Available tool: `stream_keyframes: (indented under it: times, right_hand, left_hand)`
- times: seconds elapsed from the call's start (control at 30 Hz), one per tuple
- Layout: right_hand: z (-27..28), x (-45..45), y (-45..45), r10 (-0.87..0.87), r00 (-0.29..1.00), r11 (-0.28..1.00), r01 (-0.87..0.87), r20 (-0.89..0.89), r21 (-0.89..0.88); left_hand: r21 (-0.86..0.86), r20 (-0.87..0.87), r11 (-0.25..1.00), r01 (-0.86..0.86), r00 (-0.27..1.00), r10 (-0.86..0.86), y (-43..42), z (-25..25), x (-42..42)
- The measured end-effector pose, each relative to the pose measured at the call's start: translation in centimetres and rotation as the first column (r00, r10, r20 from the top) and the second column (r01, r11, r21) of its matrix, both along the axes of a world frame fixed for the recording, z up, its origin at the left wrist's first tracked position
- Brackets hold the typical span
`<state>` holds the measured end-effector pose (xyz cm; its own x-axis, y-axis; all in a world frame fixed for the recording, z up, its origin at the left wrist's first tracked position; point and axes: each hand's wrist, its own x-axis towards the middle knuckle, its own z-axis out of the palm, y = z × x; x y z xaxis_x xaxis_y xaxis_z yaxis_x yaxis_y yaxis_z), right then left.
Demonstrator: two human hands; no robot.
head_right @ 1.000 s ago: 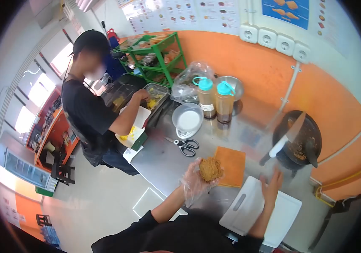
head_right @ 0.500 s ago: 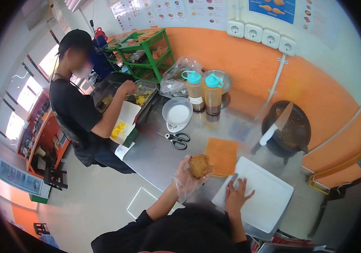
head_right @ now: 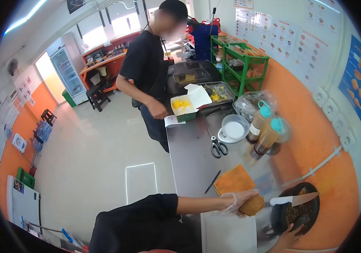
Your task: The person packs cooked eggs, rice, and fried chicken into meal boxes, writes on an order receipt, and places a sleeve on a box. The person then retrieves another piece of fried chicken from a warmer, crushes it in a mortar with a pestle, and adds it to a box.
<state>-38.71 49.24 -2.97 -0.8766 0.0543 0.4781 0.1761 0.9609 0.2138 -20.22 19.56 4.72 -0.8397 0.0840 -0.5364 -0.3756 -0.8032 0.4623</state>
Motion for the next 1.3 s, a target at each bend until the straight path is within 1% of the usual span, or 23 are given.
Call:
stream_keyframes:
  times: [0.03, 0.13, 0.17, 0.2, 0.23, 0.3, 0.43, 0.6, 0.63, 0.67, 0.7, 0.73, 0.77, 0.83, 0.87, 0.9, 0.93, 1.0, 1.03, 1.07, 1.1, 1.2, 1.3]
  right_hand:
    - [0.3, -0.7, 0.6, -0.058, 0.959, 0.998, 0.053, 0.277, 0.025]
    - [-1.5, -1.5, 3.4, 0.355, 0.926, 0.935, -0.348, -0.129, 0.074]
    - [0.2, -1.3, 3.0, 0.189, 0.967, 0.964, -0.15, 0.171, -0.219]
    - [-5.1, -4.8, 6.2, 0.523, 0.83, 0.823, -0.551, -0.191, -0.139]
    - [1.2, -2.0, 3.9, 0.372, 0.915, 0.882, -0.296, 0.156, -0.367]
    - [4.1, -2.3, 3.7, 0.222, 0.9, 0.89, -0.029, 0.376, -0.456]
    - [2.7, -5.2, 8.7, 0.36, 0.837, 0.673, 0.073, 0.412, -0.736]
    - [4.2, -3.8, 6.8, 0.358, 0.909, 0.412, 0.053, 0.215, -0.91]
    - [4.9, -3.3, 6.7, 0.342, 0.916, 0.186, 0.155, 0.212, -0.97]
    - [5.7, -2.7, 6.8, 0.327, 0.921, -0.057, 0.241, 0.21, -0.969]
    - [6.8, -2.0, 7.2, 0.357, 0.908, -0.266, 0.326, 0.221, -0.907]
    - [6.5, -2.0, 7.6, 0.346, 0.912, -0.265, 0.32, 0.22, -0.91]
    - [6.0, -1.9, 8.2, 0.395, 0.882, -0.153, 0.339, 0.257, -0.928]
    - [5.5, -1.8, 8.9, 0.435, 0.845, -0.031, 0.361, 0.312, -0.932]
    - [5.3, -2.0, 9.0, 0.451, 0.833, 0.197, 0.259, 0.322, -0.946]
    - [5.3, -2.2, 9.0, 0.463, 0.821, 0.409, 0.134, 0.332, -0.902]
    - [4.9, -2.6, 8.9, 0.458, 0.824, 0.411, 0.136, 0.333, -0.902]
    - [3.9, -4.2, 8.5, 0.248, 0.878, 0.873, -0.019, 0.409, -0.488]
    - [3.1, -5.1, 8.7, 0.241, 0.88, 0.879, -0.019, 0.408, -0.477]
    - [2.1, -6.0, 9.0, 0.31, 0.913, 0.745, -0.059, 0.266, -0.664]
    - [3.4, -6.1, 8.6, 0.333, 0.925, 0.666, -0.091, 0.185, -0.741]
    - [14.0, -2.8, 5.0, 0.429, 0.846, 0.484, 0.079, 0.315, -0.871]
    - [15.9, -2.0, 3.1, 0.476, 0.852, 0.555, -0.098, 0.219, -0.826]
  left_hand:
    - [-0.067, -0.094, 0.992, 0.108, 0.989, -0.114, 0.4, 0.9, -0.6]
    - [-0.216, -0.128, 0.943, 0.255, 0.95, -0.286, 2.9, 0.2, -4.2]
    - [-0.292, -0.097, 0.916, 0.277, 0.944, -0.316, 4.8, -0.9, -6.0]
    - [-0.353, -0.067, 0.899, 0.257, 0.952, -0.299, 6.0, -0.9, -7.1]
    - [-0.412, -0.047, 0.876, 0.251, 0.954, -0.296, 6.7, -0.8, -8.1]
    - [-0.375, -0.003, 0.834, 0.405, 0.899, -0.438, 8.0, -1.9, -11.2]
    - [-0.303, 0.0, 0.793, 0.528, 0.832, -0.554, 11.2, -1.7, -16.1]
    - [-0.655, -0.031, 0.669, 0.351, 0.872, -0.488, 14.4, -1.3, -20.7]
    - [-0.866, 0.162, 0.356, 0.351, 0.871, -0.464, 15.3, -1.2, -22.0]
    - [-0.868, 0.154, 0.353, 0.349, 0.866, -0.476, 15.9, -1.2, -23.1]
    - [-0.936, 0.293, -0.004, 0.352, 0.775, -0.56, 16.4, -0.8, -23.7]
    - [-0.891, 0.448, -0.354, 0.285, 0.682, -0.578, 16.9, -0.6, -24.1]
    - [-0.864, 0.424, -0.482, 0.146, 0.728, -0.539, 17.5, -0.8, -23.8]
    - [-0.84, 0.413, -0.541, 0.03, 0.681, -0.605, 17.1, -1.3, -24.5]
    - [-0.799, 0.41, -0.594, -0.097, 0.634, -0.656, 16.5, -1.4, -25.0]
    - [-0.804, 0.428, -0.585, -0.105, 0.582, -0.692, 15.8, 0.0, -24.6]
    - [-0.805, 0.425, -0.583, -0.109, 0.578, -0.696, 15.7, 0.9, -23.9]
    - [-0.994, 0.068, -0.106, 0.007, 0.806, -0.588, 15.4, 1.7, -22.3]
    - [-0.996, 0.058, -0.094, 0.002, 0.805, -0.591, 15.5, -0.6, -23.0]
    - [-0.903, -0.197, 0.426, 0.045, 0.84, -0.505, 15.8, -4.6, -24.7]
    - [-0.558, -0.372, 0.828, 0.047, 0.878, -0.301, 15.9, -6.6, -25.6]
    - [-0.435, -0.446, 0.893, 0.115, 0.834, -0.324, 15.0, -7.0, -25.6]
    - [-0.343, -0.427, 0.914, 0.215, 0.831, -0.356, 14.4, -8.1, -26.1]
